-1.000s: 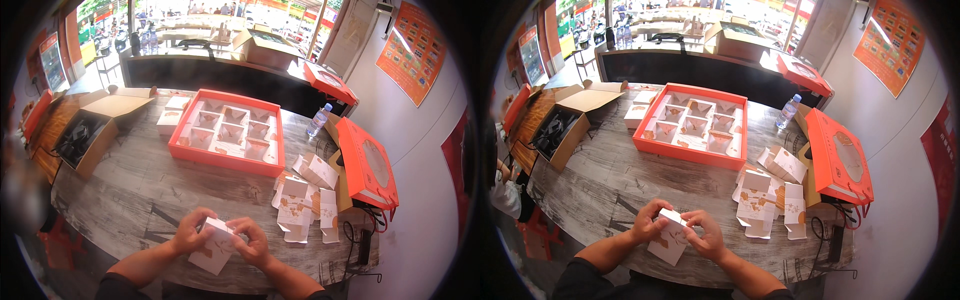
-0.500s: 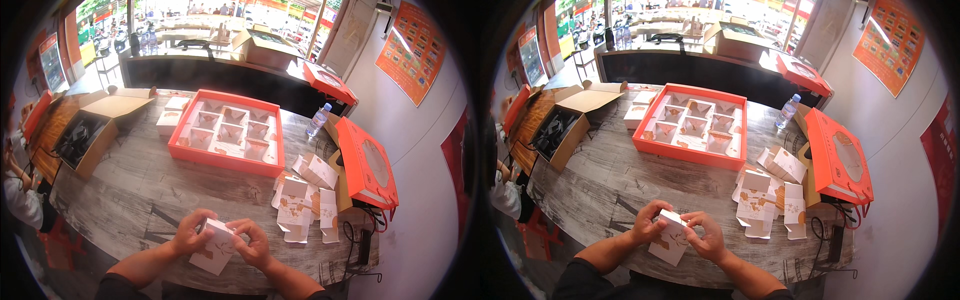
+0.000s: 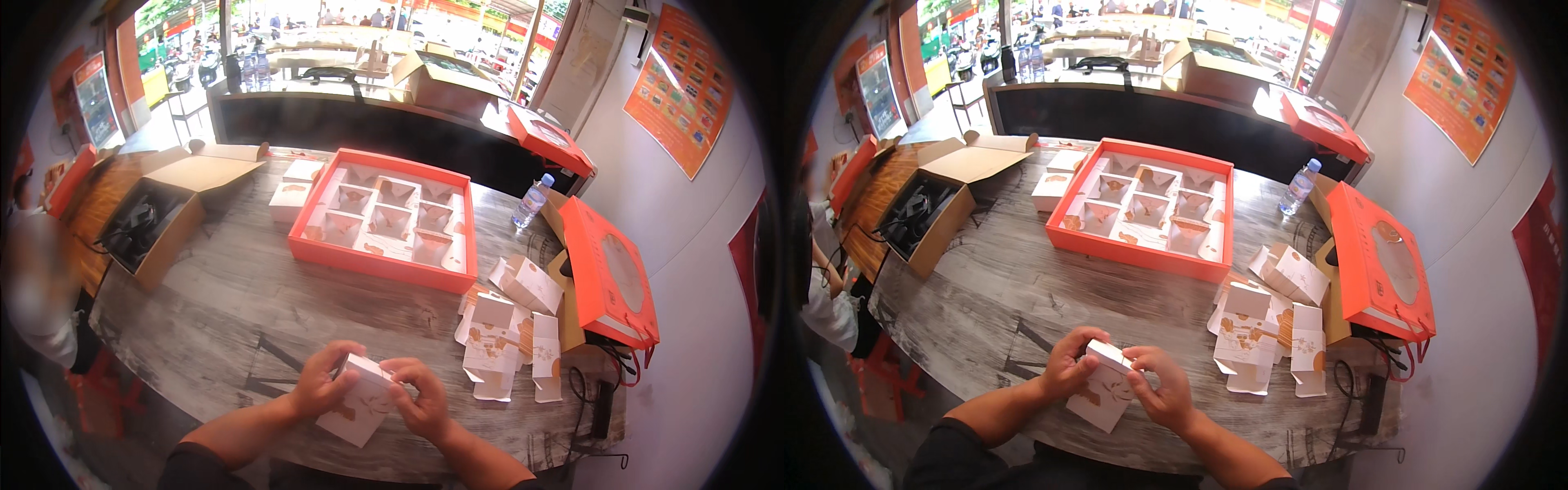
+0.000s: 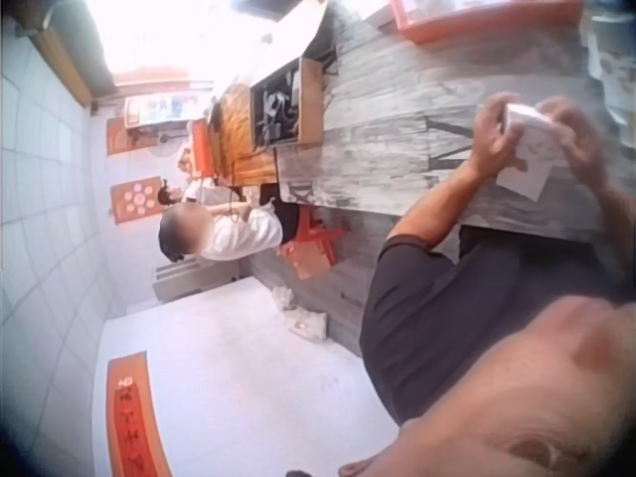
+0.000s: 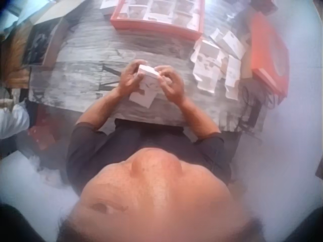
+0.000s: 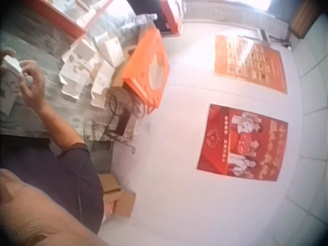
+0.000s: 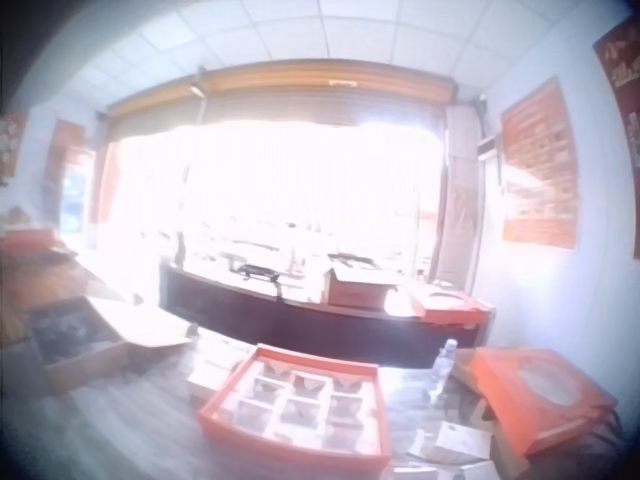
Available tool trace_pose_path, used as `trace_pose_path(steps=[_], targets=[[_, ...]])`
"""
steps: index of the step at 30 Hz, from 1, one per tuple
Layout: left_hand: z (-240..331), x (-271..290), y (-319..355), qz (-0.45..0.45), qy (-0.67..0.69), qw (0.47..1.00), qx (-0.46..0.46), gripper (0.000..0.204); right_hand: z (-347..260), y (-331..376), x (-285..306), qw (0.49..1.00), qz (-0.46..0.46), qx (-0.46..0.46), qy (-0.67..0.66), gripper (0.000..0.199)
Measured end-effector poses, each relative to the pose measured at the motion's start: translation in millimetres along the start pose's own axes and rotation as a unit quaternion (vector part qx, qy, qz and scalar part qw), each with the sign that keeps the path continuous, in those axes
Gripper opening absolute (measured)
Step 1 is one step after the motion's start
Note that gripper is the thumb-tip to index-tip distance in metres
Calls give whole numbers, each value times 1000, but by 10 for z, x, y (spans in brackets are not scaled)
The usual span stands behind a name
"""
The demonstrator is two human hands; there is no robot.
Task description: The person assembles a large orange and white paper box by folding its sides and inserting a white compartmentalized insert. Then, the person folds several small white paper boxes and places them into the compartments of the large box.
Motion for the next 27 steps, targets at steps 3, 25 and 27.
trace_pose_path(steps=[3,25,27], targets=[[12,4,-13,14,22,1000,-8,41,-54,-29,-3,997,-17,48,57,25],[109,-66,-84,-43,97,994,-17,53,217,48,-37,973,20,-84,-214,38],[48,-39,-81,-54,78,995,-17,50,245,64,-35,973,14,-96,-211,38]])
Point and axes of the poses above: each hand's wrist, its own y-axis away from the middle knuckle, its own x-axis out of the back of the hand, z = x × y, the point moved 5 cm from there along -y, towards the middle knuckle, and after that the axes turned 9 degrees about -z, right-handed, at the moved point
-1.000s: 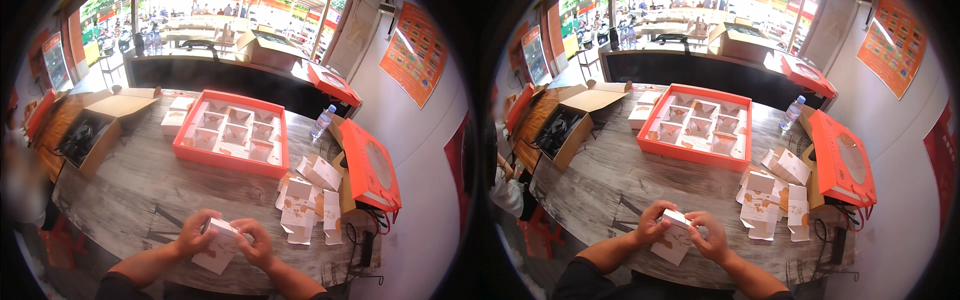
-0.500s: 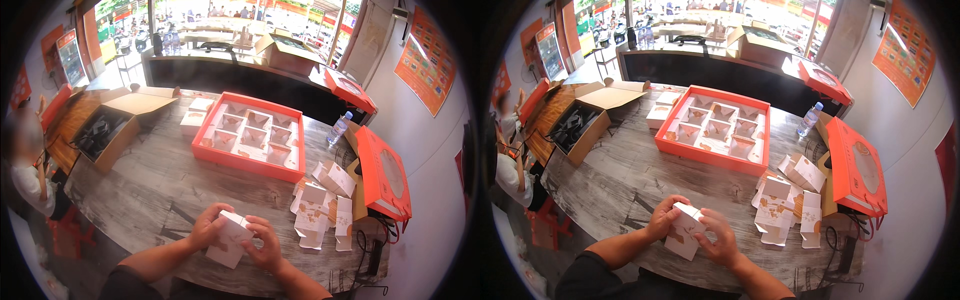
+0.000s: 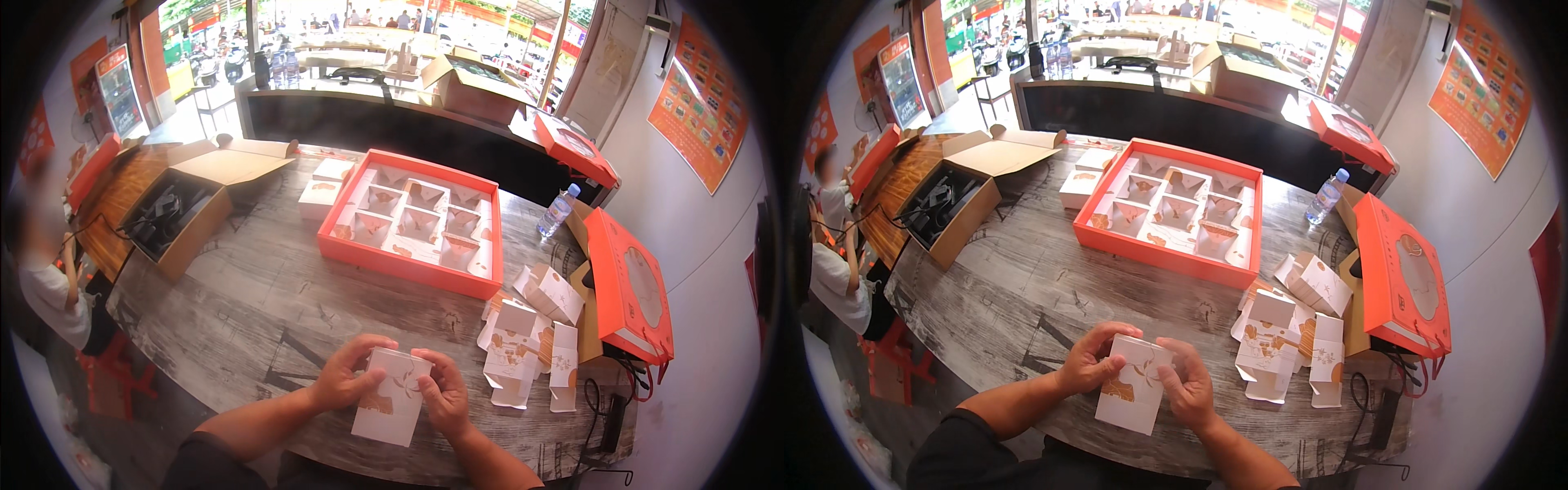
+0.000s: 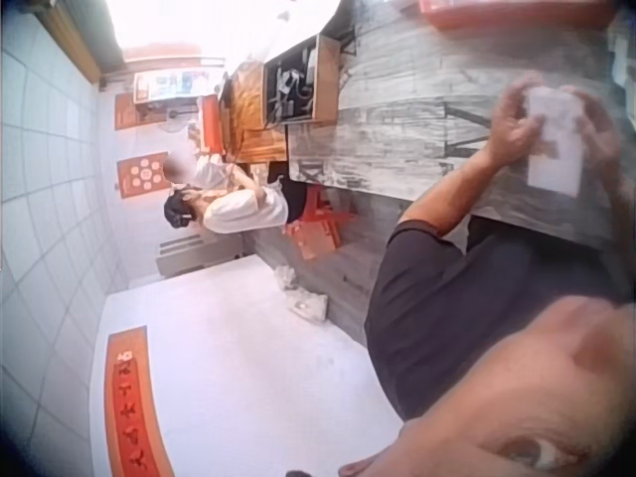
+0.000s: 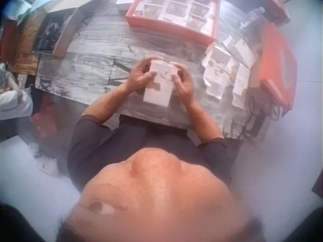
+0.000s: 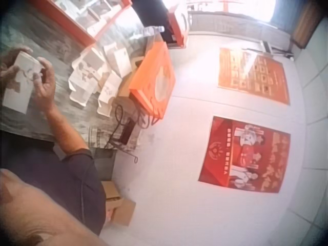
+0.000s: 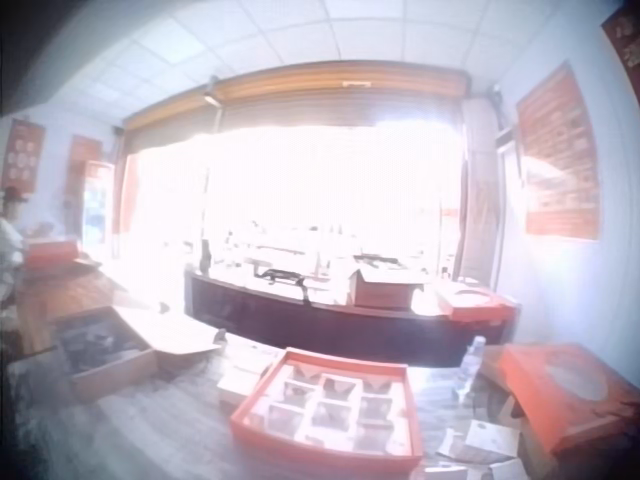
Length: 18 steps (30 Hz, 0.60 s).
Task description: The person assembles a large orange and white paper box by folding its sides and inserting a white compartmentalized insert. Then, the person folds several small white paper boxes and places them into the compartments of the large box.
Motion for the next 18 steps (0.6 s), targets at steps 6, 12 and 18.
trace_pose_path(steps=[6,12,18], targets=[[-3,16,0,-1,-5,1000,12,37,47,20,53,1000,-15,-6,19,32],[9,36,16,6,-40,999,7,40,18,-19,47,999,8,-41,-23,27],[297,29,-104,-2,-190,979,-70,56,56,-9,188,980,80,-111,-144,25]])
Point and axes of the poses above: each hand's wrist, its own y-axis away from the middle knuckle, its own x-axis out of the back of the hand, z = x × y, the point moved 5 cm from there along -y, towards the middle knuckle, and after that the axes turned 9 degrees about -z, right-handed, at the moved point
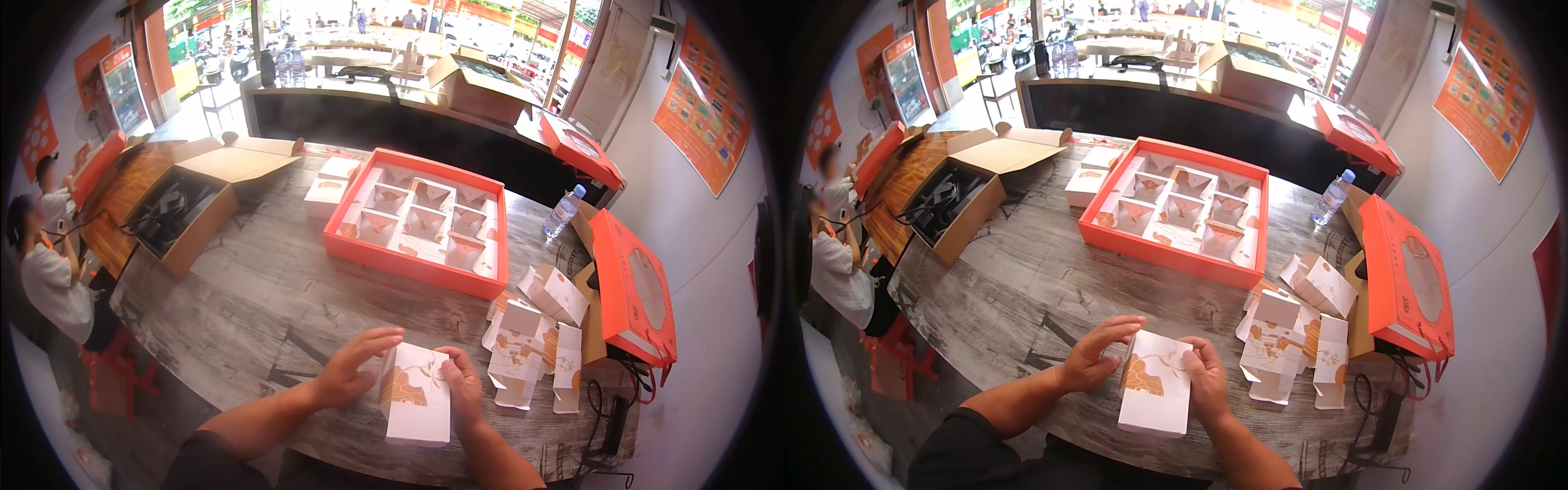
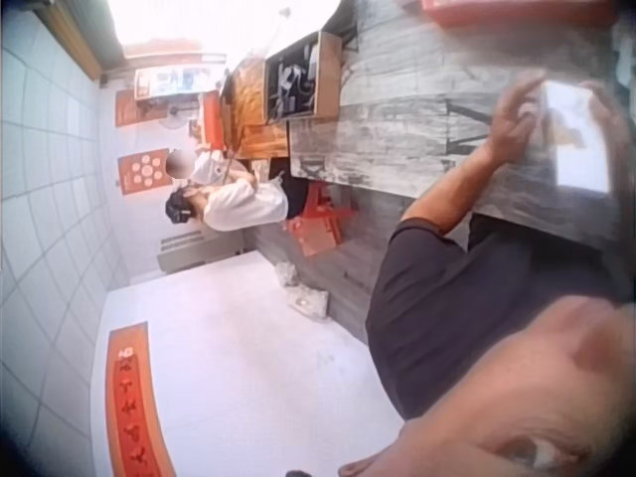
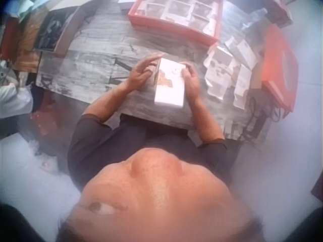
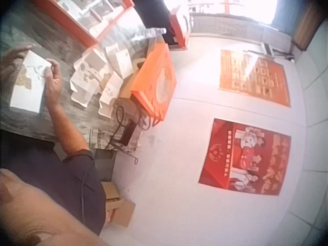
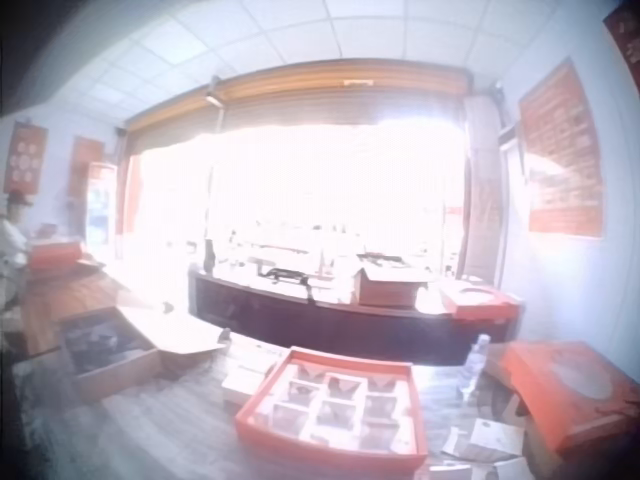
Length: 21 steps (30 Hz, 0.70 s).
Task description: The person assembles a large orange and white paper box by folding its sides and inserting a white compartmentalized insert. Then, the person folds several small white paper boxes and places them into the compartments of the large box.
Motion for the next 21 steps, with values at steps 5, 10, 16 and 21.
trace_pose_path(steps=[5,10,16,21], targets=[[183,-90,-11,-61,-151,982,-96,79,-47,-19,-33,1000,8,-25,-7,23],[165,-30,-35,-21,-110,991,-68,70,49,-36,10,1000,-8,-11,-13,42],[-118,24,75,25,31,996,79,60,-45,-25,-62,961,-68,173,204,68],[-191,-8,104,5,54,994,96,65,-86,82,-108,931,-53,232,275,73]])
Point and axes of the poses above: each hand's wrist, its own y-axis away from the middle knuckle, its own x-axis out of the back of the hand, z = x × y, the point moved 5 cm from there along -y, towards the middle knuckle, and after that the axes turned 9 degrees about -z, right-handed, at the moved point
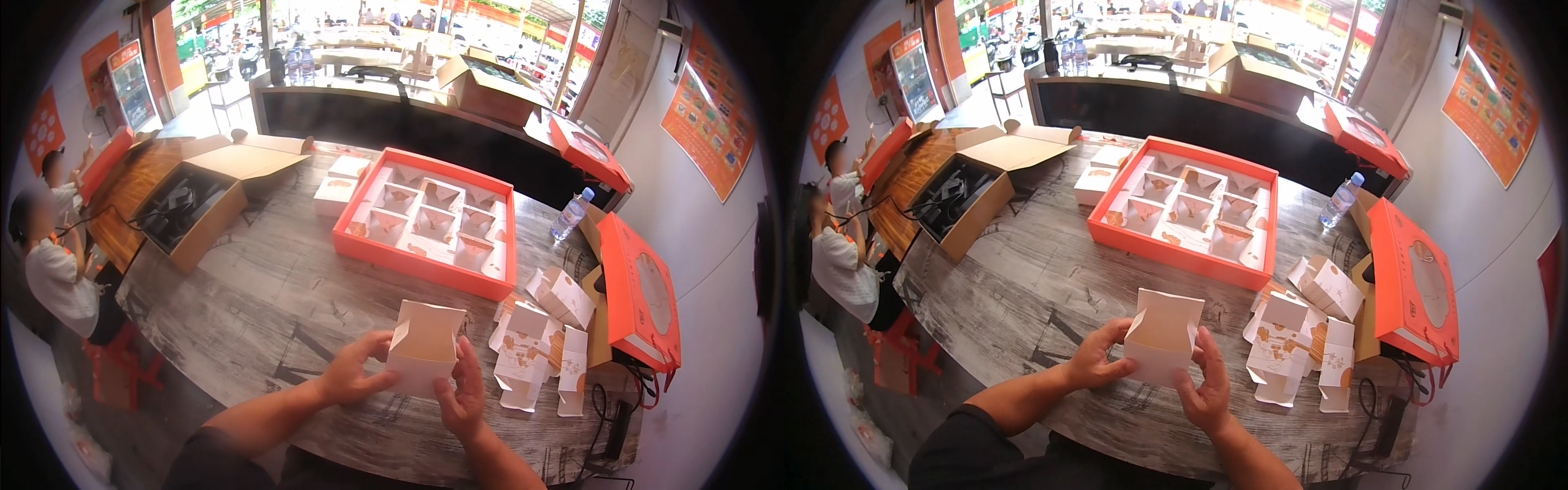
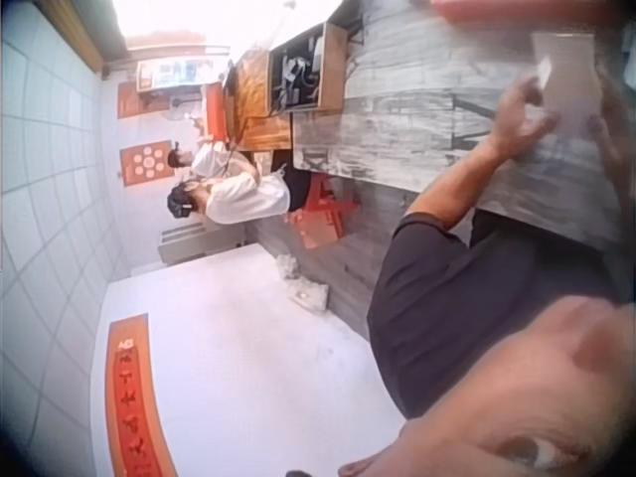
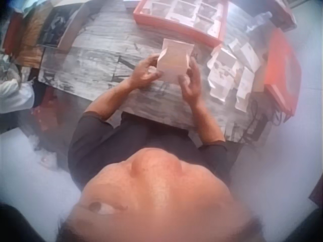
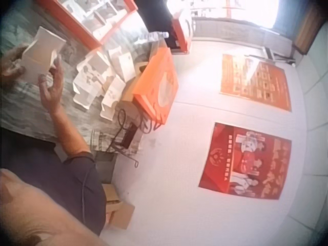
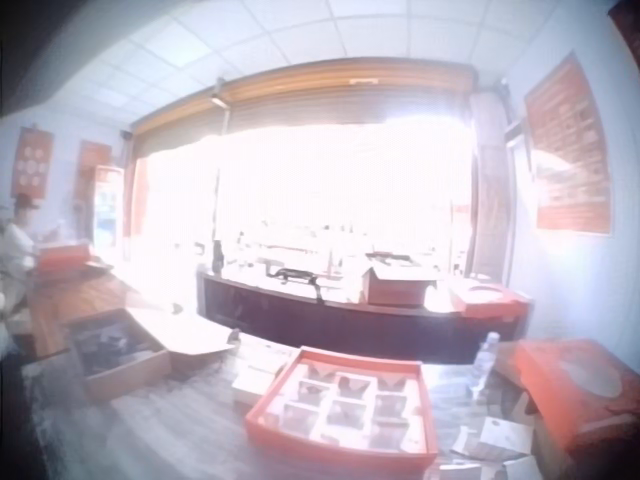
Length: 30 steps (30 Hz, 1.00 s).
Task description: The person assembles a large orange and white paper box by folding its sides and inserting a white compartmentalized insert. Then, the person folds several small white paper boxes and places them into the compartments of the large box.
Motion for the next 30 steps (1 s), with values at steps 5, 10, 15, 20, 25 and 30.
trace_pose_path(steps=[5,10,15,20,25,30], targets=[[88,-34,18,29,22,998,-57,61,50,9,9,997,-47,-53,-14,72],[165,0,-5,-36,-31,996,-80,50,13,-28,-8,999,-40,-35,1,61],[117,25,-6,8,-22,996,-88,27,-52,-63,-63,998,-49,-34,12,52],[127,31,-13,4,-93,991,-95,17,-28,-53,-40,997,-54,-30,49,42],[159,11,-11,14,-83,995,-63,18,-19,-39,-21,992,-69,-39,95,36],[95,-9,-12,38,-46,995,-79,28,-40,-65,-77,999,-28,-29,-18,40]])
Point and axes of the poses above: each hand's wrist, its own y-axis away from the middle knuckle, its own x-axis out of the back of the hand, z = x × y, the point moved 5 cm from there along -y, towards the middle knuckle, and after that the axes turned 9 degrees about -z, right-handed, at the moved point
